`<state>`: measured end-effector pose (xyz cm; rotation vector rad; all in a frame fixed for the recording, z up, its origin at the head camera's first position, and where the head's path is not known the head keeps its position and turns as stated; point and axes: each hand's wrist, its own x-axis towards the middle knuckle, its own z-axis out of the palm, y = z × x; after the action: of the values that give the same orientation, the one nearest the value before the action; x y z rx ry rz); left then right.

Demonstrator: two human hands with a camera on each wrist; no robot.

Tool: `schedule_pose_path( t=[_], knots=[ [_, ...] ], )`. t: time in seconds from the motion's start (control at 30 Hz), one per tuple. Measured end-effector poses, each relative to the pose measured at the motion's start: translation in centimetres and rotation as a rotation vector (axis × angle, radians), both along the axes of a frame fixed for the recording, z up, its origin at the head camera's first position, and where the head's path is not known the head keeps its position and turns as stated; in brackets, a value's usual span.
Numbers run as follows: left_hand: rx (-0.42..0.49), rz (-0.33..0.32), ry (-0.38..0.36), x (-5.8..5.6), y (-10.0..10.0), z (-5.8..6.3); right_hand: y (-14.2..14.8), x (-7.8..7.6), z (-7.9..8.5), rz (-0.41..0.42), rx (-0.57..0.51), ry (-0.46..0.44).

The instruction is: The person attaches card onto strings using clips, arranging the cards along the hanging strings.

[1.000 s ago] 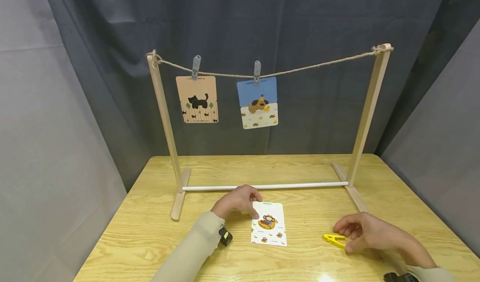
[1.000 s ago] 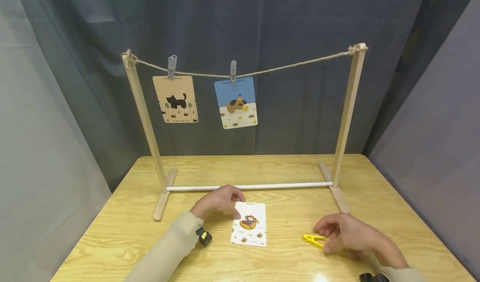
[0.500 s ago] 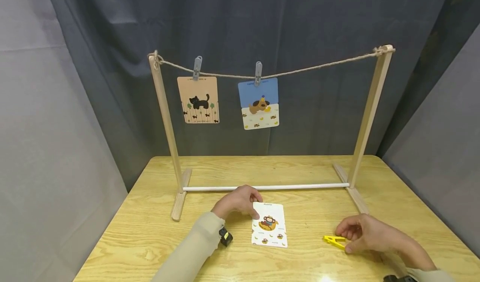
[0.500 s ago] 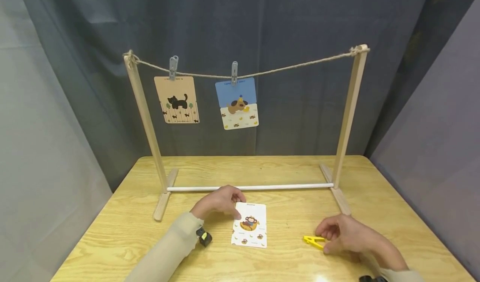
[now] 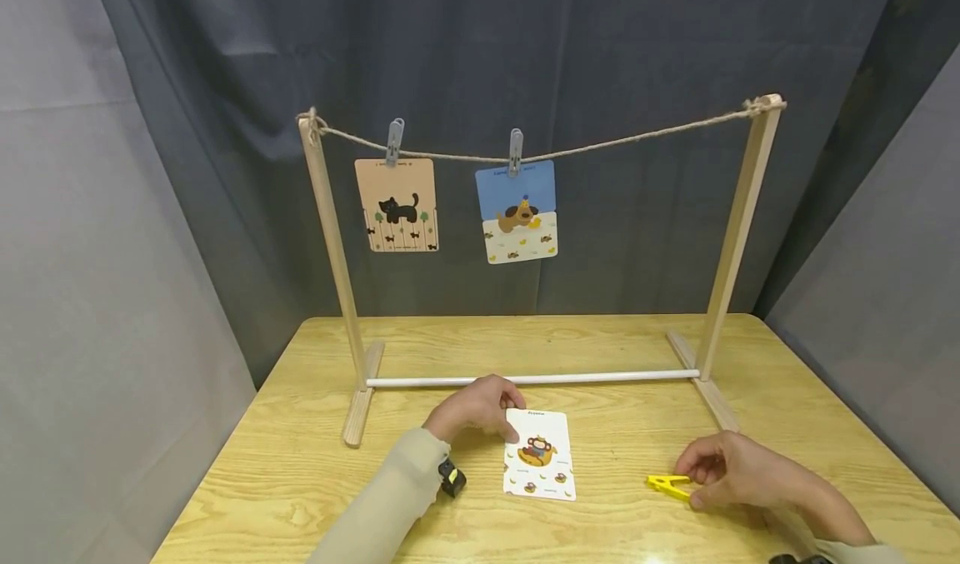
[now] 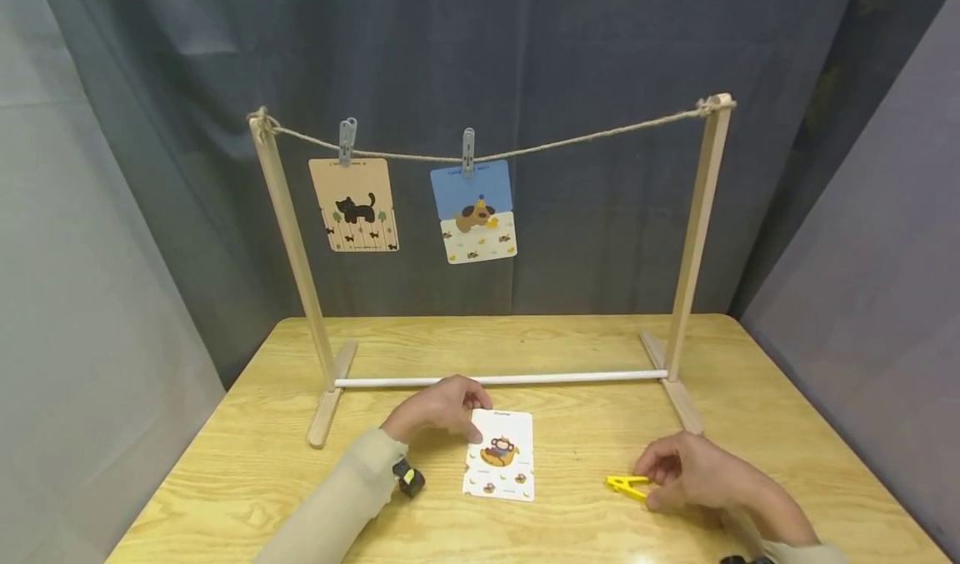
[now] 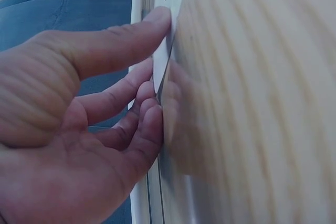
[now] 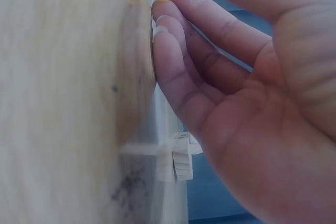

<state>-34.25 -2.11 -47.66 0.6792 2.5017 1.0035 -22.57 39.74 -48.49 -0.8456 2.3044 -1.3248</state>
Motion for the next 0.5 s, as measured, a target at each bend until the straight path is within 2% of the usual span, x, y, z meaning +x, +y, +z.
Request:
schedule_pose_path(
  t=[0.33, 0.5],
  knots=[
    [0.017, -0.005, -0.011, 0.04, -0.06, 0.02, 0.17, -0.15, -0.14, 0.013, -0.001, 0.025],
    [0.030, -0.012, -0.014, 0.06, -0.23, 0.19, 0.13, -0.08, 0.02, 0.004, -0.005, 0.002]
  ],
)
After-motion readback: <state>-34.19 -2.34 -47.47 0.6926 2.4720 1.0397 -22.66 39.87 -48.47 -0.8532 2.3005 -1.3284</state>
